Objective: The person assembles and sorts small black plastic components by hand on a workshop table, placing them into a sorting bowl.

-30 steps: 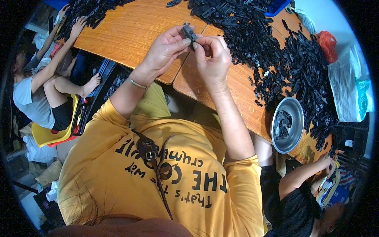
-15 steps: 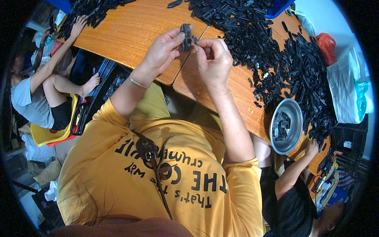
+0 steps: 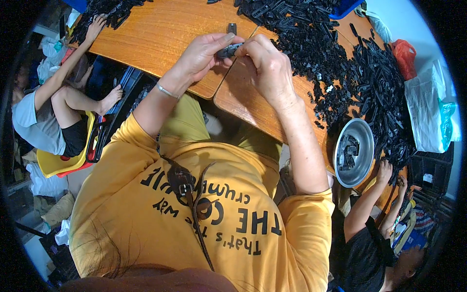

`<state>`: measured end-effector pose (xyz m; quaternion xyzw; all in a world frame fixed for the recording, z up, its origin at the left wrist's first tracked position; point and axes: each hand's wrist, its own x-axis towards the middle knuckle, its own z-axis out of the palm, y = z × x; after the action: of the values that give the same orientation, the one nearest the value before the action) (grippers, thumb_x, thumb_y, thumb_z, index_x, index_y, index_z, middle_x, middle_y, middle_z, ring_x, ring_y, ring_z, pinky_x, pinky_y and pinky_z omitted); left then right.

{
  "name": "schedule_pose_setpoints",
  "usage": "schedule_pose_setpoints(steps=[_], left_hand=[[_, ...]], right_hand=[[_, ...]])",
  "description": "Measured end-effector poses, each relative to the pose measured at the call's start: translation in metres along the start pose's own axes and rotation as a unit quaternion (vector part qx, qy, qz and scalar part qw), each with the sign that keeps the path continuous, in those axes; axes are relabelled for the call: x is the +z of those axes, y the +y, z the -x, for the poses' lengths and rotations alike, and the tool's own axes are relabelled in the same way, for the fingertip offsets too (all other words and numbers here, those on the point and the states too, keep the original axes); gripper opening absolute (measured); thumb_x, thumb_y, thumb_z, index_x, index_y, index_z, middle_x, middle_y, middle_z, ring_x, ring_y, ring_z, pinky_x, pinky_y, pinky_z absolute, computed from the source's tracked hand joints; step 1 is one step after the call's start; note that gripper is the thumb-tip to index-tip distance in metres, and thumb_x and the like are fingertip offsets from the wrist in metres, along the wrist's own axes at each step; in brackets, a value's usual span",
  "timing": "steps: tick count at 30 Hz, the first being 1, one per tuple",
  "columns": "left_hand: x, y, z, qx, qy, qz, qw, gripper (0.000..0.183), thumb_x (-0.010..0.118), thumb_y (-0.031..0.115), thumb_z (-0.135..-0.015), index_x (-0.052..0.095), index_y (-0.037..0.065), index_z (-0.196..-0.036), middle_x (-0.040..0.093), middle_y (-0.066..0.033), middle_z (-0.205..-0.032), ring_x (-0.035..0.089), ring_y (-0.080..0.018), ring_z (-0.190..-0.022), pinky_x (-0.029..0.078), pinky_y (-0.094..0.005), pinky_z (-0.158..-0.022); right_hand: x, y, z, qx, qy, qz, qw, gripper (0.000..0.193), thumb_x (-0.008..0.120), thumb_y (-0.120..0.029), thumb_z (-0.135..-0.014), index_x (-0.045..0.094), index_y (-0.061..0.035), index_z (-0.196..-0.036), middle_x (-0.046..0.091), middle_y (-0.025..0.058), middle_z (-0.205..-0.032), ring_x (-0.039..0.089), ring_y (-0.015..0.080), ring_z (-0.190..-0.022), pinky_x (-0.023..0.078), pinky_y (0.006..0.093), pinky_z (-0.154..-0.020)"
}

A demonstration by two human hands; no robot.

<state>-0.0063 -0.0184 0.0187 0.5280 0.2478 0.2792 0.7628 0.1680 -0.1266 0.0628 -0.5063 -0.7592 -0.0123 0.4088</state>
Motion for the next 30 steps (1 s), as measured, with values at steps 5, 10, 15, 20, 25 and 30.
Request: schedule_pose_setpoints(steps=[5, 10, 15, 20, 25, 30], left_hand=[[-0.004, -0.001, 0.003, -0.013, -0.019, -0.052, 0.998, 0.04, 0.061, 0.038, -0.106, 0.073, 0.002, -0.121, 0.072, -0.0012, -0.096, 0.064, -0.0065, -0.071, 0.052, -0.0198, -0.065], [-0.005, 0.0, 0.011, -0.054, -0.038, -0.114, 0.991, 0.035, 0.065, 0.032, -0.105, 0.072, 0.002, -0.121, 0.073, -0.0016, -0.097, 0.067, -0.006, -0.075, 0.054, -0.0196, -0.068], [-0.006, -0.009, 0.029, 0.055, -0.042, -0.11, 0.991, 0.032, 0.067, 0.003, -0.098, 0.064, -0.003, -0.13, 0.071, -0.0083, -0.115, 0.069, -0.0121, -0.1, 0.059, -0.0262, -0.091], [-0.008, -0.006, 0.05, 0.078, -0.015, -0.153, 0.985, 0.032, 0.063, -0.006, -0.096, 0.063, -0.005, -0.128, 0.071, -0.0086, -0.116, 0.068, -0.0128, -0.103, 0.058, -0.0276, -0.093], [-0.062, 0.011, 0.086, -0.015, -0.018, -0.266, 0.964, 0.032, 0.066, -0.005, -0.094, 0.067, 0.0, -0.126, 0.071, -0.0045, -0.115, 0.066, -0.0111, -0.105, 0.056, -0.0282, -0.093], [-0.136, 0.078, 0.141, 0.046, -0.009, -0.661, 0.749, 0.021, 0.077, 0.008, -0.084, 0.073, 0.003, -0.104, 0.072, -0.0122, -0.102, 0.068, -0.0289, -0.102, 0.052, -0.0388, -0.09]], right_hand=[[-0.006, 0.0, 0.002, -0.013, -0.036, 0.018, 0.999, 0.019, 0.073, 0.006, -0.081, 0.066, -0.0056, -0.094, 0.066, 0.0098, -0.095, 0.071, 0.0333, -0.084, 0.058, 0.0401, -0.067], [-0.002, 0.008, 0.016, 0.008, -0.059, 0.026, 0.998, 0.021, 0.074, 0.004, -0.081, 0.066, -0.0056, -0.097, 0.066, 0.0103, -0.098, 0.071, 0.0346, -0.086, 0.059, 0.0407, -0.067], [0.02, 0.002, 0.024, 0.205, -0.045, -0.039, 0.977, 0.025, 0.083, -0.013, -0.083, 0.069, -0.0036, -0.101, 0.068, 0.0139, -0.098, 0.072, 0.0311, -0.082, 0.057, 0.0413, -0.071], [0.047, 0.002, 0.027, 0.307, -0.107, -0.108, 0.939, 0.034, 0.089, -0.025, -0.08, 0.071, -0.0014, -0.097, 0.072, 0.0171, -0.085, 0.071, 0.0315, -0.079, 0.054, 0.0415, -0.07], [0.086, -0.022, 0.03, 0.31, -0.161, -0.255, 0.902, 0.021, 0.08, -0.012, -0.091, 0.069, -0.0015, -0.105, 0.07, 0.0057, -0.082, 0.063, 0.0113, -0.073, 0.053, 0.03, -0.066], [0.046, 0.039, 0.046, 0.261, -0.09, -0.061, 0.959, 0.014, 0.077, -0.012, -0.092, 0.073, -0.0044, -0.103, 0.075, 0.0083, -0.094, 0.071, 0.0184, -0.082, 0.056, 0.035, -0.071]])
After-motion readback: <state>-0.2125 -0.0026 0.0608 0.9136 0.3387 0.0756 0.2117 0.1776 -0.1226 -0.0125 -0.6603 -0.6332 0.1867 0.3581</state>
